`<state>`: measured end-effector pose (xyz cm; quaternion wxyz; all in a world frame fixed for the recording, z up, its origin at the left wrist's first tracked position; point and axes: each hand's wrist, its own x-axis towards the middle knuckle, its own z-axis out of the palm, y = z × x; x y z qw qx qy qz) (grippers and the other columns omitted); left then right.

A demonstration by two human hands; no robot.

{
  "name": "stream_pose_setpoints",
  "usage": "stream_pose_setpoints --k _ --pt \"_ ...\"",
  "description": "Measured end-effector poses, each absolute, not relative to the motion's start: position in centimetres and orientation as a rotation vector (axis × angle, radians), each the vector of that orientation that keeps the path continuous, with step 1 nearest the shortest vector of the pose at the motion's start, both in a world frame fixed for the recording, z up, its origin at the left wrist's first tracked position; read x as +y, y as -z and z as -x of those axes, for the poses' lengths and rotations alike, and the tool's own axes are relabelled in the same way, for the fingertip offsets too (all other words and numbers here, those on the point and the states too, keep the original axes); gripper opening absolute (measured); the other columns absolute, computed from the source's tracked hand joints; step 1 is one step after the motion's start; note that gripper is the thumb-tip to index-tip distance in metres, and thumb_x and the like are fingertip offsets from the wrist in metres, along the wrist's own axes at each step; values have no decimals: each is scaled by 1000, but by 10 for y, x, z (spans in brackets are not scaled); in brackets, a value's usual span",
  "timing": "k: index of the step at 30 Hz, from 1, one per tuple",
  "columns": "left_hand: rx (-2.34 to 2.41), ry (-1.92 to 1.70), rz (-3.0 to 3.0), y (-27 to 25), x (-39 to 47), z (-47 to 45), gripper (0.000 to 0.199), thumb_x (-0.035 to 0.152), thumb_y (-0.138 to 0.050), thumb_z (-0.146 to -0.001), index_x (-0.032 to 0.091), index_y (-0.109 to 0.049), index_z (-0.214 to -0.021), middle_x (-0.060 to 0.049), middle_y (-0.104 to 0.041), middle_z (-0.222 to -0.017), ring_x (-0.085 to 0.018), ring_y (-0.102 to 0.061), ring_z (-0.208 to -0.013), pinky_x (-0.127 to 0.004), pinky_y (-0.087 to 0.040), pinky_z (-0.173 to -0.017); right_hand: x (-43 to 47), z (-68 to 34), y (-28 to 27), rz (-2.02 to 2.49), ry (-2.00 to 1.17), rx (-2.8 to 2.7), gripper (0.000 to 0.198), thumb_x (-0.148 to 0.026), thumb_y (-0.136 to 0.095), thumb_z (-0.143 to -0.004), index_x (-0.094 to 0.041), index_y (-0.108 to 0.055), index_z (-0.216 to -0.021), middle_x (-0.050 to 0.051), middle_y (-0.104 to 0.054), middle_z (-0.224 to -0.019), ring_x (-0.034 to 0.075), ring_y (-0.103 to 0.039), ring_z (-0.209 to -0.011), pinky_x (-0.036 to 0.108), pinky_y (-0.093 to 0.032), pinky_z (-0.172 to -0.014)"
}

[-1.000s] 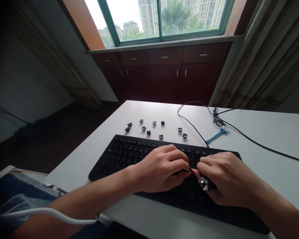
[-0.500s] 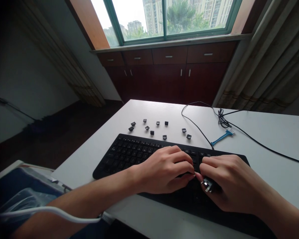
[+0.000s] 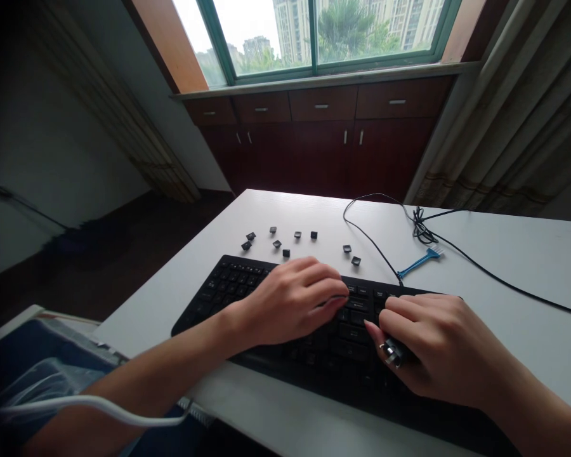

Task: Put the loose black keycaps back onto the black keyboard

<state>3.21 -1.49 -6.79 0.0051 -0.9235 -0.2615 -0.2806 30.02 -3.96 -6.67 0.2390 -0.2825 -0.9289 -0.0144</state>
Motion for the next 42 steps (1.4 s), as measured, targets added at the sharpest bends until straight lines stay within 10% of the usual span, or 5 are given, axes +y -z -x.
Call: stream_pose_setpoints --k 16,25,42 --pt "-1346 669 2806 70 24 7 17 30 -60 -102 21 -75 -104 -4 -76 -111 -22 -67 -102 -37 -56 -87 -38 -315 50 1101 514 -2148 23 -26 -71 -90 -20 -54 -74 0 -60 -63 13 -42 -53 32 -29 -55" --pt "-1677 622 2673 71 35 10 26 54 -71 -91 31 -80 -100 0 -75 -83 -19 -67 -75 -33 -48 -74 -25 -333 30 1393 501 -1729 40 -29 -67 -90 -21 -42 -60 -2 -35 -52 13 -28 -52 34 -23 -55" --pt "-1854 698 2749 70 44 4 12 38 -77 -85 31 -82 -94 4 -77 -80 -16 -68 -71 -30 -49 -73 -24 -322 28 1397 358 -1732 43 -36 -64 -94 -21 -45 -58 -4 -32 -51 12 -28 -51 32 -27 -52"
